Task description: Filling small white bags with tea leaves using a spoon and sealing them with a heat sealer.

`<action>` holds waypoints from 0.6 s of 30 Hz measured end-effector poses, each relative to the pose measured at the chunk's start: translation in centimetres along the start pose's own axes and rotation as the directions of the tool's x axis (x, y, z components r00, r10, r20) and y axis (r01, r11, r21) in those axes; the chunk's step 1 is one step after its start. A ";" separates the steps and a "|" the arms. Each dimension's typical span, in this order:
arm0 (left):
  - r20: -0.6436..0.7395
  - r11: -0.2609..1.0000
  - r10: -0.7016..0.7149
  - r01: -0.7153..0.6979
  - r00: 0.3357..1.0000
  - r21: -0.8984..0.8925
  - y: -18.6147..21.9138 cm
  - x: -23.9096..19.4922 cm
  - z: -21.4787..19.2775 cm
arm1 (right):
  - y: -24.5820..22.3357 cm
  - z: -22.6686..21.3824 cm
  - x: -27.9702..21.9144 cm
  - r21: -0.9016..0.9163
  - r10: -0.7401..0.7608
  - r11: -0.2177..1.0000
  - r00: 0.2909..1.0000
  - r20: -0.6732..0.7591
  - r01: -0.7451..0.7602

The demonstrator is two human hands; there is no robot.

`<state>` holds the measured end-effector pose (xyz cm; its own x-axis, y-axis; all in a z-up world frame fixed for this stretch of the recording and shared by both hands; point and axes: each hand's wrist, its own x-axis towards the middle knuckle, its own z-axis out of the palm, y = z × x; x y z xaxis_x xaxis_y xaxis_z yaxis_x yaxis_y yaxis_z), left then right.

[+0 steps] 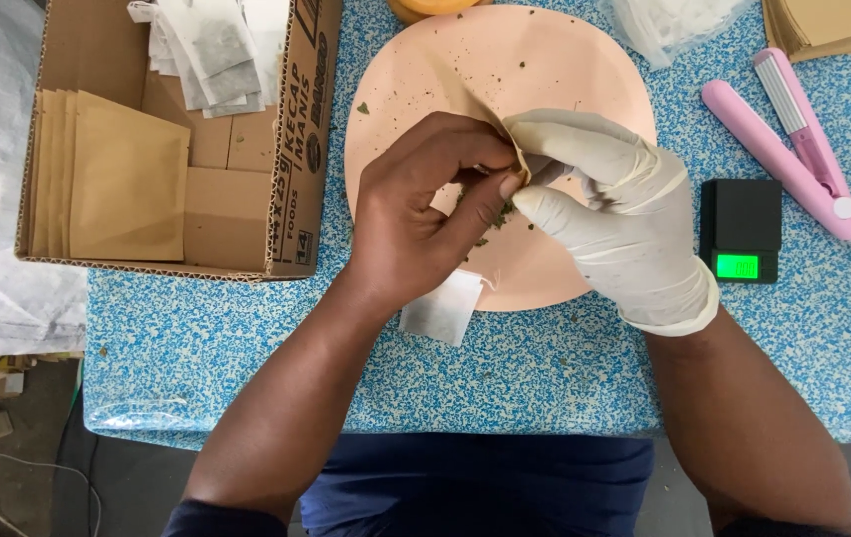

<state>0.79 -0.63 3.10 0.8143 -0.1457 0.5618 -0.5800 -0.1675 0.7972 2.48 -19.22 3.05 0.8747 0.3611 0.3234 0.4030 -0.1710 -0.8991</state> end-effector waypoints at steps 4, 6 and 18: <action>-0.011 0.999 0.039 -0.039 0.999 0.022 -0.1 -0.2 0.1 | -0.2 -0.1 0.1 -0.074 0.003 0.997 1.000 0.030 -0.001; -0.012 0.998 0.046 -0.045 0.999 0.040 -0.3 -0.3 0.2 | -0.5 0.1 0.1 -0.089 -0.001 0.996 1.000 0.028 0.003; -0.024 0.997 0.014 -0.012 1.000 0.081 0.0 -0.5 0.4 | 0.3 0.3 -0.1 -0.200 -0.098 0.974 0.994 0.038 0.104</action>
<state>0.37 -0.94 2.78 0.8065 -0.1245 0.5779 -0.5894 -0.2445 0.7699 2.43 -19.09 2.63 0.8199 0.4108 0.3988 0.5374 -0.3121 -0.7835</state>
